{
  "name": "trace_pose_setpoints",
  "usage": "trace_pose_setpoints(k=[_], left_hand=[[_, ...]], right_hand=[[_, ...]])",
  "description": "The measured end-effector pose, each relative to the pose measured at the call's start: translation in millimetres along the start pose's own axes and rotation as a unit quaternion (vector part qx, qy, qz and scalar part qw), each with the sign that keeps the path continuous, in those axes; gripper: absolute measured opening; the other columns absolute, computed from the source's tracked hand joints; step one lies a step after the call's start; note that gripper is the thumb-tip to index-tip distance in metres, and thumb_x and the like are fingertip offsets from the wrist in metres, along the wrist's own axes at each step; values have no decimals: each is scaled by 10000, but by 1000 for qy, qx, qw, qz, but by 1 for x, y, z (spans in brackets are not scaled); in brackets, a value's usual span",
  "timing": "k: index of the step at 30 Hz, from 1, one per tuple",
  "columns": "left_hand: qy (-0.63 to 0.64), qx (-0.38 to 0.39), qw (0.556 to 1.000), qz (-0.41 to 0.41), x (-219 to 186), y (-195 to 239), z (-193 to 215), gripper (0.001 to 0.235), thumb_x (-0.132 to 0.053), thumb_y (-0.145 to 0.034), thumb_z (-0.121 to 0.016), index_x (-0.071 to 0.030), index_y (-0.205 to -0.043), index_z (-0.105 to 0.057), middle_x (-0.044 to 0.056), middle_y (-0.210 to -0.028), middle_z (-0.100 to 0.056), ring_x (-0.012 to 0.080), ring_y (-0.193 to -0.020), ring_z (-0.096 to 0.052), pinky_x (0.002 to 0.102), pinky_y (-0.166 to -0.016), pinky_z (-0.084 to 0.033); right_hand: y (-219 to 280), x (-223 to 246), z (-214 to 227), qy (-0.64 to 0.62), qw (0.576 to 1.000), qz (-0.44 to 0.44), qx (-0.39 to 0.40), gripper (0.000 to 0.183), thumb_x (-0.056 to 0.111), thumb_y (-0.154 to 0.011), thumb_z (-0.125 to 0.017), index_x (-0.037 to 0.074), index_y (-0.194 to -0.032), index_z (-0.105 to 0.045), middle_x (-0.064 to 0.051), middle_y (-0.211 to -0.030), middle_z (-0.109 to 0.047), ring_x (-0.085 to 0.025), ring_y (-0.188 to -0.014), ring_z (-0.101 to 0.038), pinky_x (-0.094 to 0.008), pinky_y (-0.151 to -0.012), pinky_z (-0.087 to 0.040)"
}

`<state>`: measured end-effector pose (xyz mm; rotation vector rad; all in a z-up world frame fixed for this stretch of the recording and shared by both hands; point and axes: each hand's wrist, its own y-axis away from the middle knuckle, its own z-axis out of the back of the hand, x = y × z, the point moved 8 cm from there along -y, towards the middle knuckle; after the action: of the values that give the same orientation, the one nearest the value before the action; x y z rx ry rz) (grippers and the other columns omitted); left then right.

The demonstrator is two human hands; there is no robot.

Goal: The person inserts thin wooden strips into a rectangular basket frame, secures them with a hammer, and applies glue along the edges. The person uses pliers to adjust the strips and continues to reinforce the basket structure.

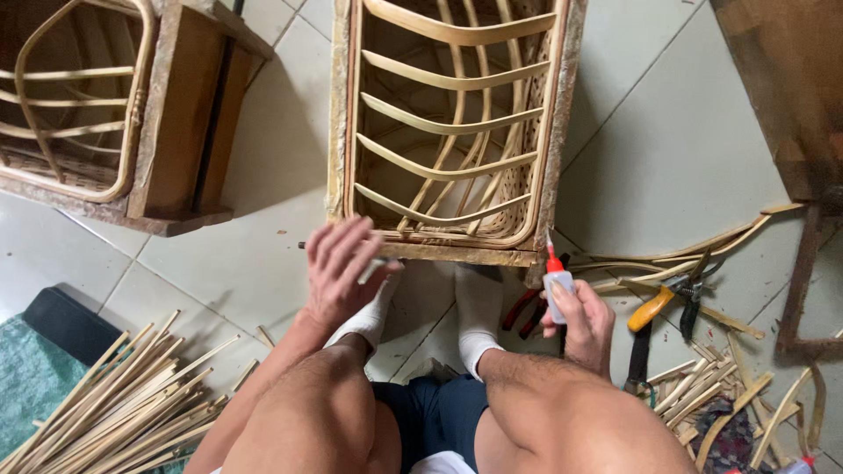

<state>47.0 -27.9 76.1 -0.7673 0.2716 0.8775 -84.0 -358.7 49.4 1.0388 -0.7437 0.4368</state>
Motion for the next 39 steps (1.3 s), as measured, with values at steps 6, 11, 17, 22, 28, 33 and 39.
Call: trace_pose_setpoints(k=[6,11,17,22,28,33,39], left_hand=[[-33,83,995,-35,-11,-5,-16,586,-296,-860,-872,-100,-1359,-634,84,-1363,-638,266,-1308,-595,481,-1148,-380],[-44,79,996,-24,-11,-7,-18,580,-308,-874,-875,-105,-1360,-631,65,-1337,-644,257,-1296,-596,465,-1145,-390],[-44,80,995,-29,-11,-6,-18,571,-309,-878,-873,-108,-1356,-635,55,-1328,-650,246,-1292,-599,461,-1141,-392],[-41,81,995,-47,-14,-6,-15,518,-274,-904,-855,-116,-1347,-637,53,-1347,-645,235,-1292,-598,454,-1149,-387],[-38,74,996,-45,-15,-10,-11,491,-261,-916,-845,-126,-1342,-641,48,-1341,-643,231,-1293,-597,450,-1145,-410],[-37,77,996,-38,-13,-10,-11,488,-239,-910,-839,-117,-1340,-642,59,-1343,-645,236,-1286,-604,451,-1137,-422],[-30,80,996,-36,-12,-9,-14,494,-250,-916,-845,-113,-1339,-632,56,-1342,-643,235,-1289,-602,448,-1140,-420]], right_hand=[[-1,-1,-6,-10,999,8,29,359,341,-937,-630,-13,-912,-678,-58,-664,-631,-104,-557,-580,-267,-521,-494],[-10,-10,-13,-30,999,-9,30,350,336,-935,-662,-13,-903,-659,-38,-704,-620,-95,-562,-571,-262,-491,-495],[-2,-10,-7,-2,1000,-4,25,313,316,-940,-674,4,-916,-680,-29,-716,-632,-98,-590,-591,-269,-506,-515],[27,73,12,355,870,340,-51,367,252,-875,-814,48,-1161,-709,-91,-991,-706,-159,-854,-675,-351,-752,-560],[17,123,7,537,721,438,-12,531,189,-805,-846,113,-1313,-710,-49,-1106,-683,-239,-955,-635,-384,-850,-552],[17,140,-13,576,671,467,9,534,181,-775,-844,140,-1292,-720,3,-1106,-681,-231,-1002,-613,-396,-896,-500],[18,148,-23,607,623,492,29,465,196,-836,-832,141,-1287,-732,33,-1088,-691,-192,-976,-603,-375,-852,-449]])
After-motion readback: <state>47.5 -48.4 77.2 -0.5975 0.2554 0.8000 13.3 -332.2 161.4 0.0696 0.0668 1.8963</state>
